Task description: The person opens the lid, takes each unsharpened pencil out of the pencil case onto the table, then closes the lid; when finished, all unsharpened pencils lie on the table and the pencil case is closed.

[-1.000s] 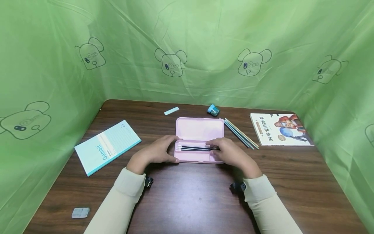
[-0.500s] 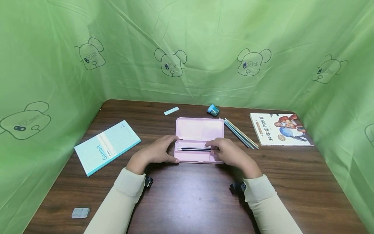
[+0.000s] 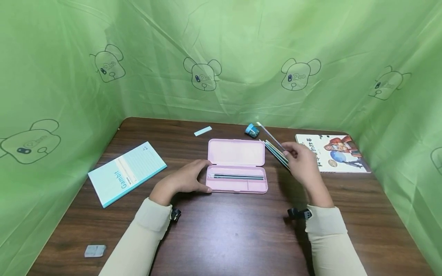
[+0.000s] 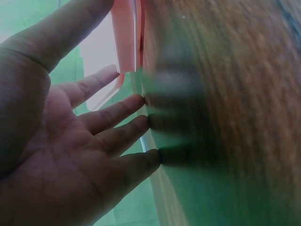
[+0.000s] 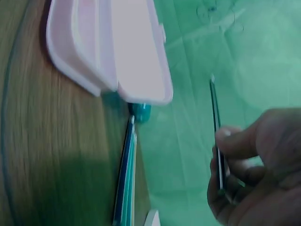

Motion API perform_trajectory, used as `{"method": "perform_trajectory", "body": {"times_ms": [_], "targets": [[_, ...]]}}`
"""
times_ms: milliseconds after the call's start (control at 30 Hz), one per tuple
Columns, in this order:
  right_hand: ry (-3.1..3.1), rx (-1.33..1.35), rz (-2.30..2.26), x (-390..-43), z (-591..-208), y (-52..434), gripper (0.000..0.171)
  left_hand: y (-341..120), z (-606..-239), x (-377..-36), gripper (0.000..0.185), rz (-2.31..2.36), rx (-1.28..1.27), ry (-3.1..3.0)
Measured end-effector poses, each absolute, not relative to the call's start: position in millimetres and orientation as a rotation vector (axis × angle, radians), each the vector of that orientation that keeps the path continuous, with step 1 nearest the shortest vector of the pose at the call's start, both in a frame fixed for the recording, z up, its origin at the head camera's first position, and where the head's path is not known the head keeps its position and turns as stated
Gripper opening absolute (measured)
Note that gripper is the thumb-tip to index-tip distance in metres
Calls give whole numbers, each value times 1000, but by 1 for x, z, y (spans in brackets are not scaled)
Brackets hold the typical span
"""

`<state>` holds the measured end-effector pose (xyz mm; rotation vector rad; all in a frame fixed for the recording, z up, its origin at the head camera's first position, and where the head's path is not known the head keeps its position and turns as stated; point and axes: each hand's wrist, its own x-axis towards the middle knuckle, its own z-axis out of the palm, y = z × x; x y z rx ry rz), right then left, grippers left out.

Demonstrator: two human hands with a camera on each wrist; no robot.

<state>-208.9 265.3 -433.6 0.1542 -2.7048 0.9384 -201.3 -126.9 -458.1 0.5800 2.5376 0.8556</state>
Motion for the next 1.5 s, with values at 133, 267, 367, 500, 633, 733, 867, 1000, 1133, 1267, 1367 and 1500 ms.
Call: {"method": "perform_trajectory", "body": {"times_ms": [133, 267, 367, 500, 633, 733, 867, 1000, 1133, 1267, 1367, 1500], "targets": [[-2758, 40, 875, -212, -441, 278, 22, -128, -459, -200, 91, 852, 573, 2543], [-2881, 33, 833, -217, -455, 281, 24, -129, -460, -200, 91, 856, 575, 2547], [-2954, 14, 802, -220, -464, 280, 25, -129, -460, -200, 91, 862, 576, 2543], [-2995, -23, 781, -220, -468, 277, 25, -127, -458, -201, 90, 867, 573, 2534], [-3025, -39, 781, -219, -469, 277, 25, -127, -457, -201, 90, 865, 569, 2531], [-3052, -31, 767, -220, -470, 277, 25, -127, -457, -201, 91, 861, 567, 2532], [-3075, -18, 754, -220, -470, 277, 26, -127, -458, -201, 90, 856, 568, 2532], [-3081, -9, 746, -220, -471, 277, 27, -127, -458, -201, 90, 857, 572, 2534], [-3083, -4, 744, -221, -471, 277, 27, -127, -458, -201, 90, 852, 572, 2536], [-3091, -10, 752, -221, -471, 278, 27, -127, -457, -200, 90, 851, 571, 2534], [-3091, -5, 755, -220, -469, 277, 27, -127, -457, -200, 89, 852, 574, 2535], [-3049, 47, 769, -217, -461, 271, 27, -127, -457, -200, 90, 851, 574, 2535]]}}
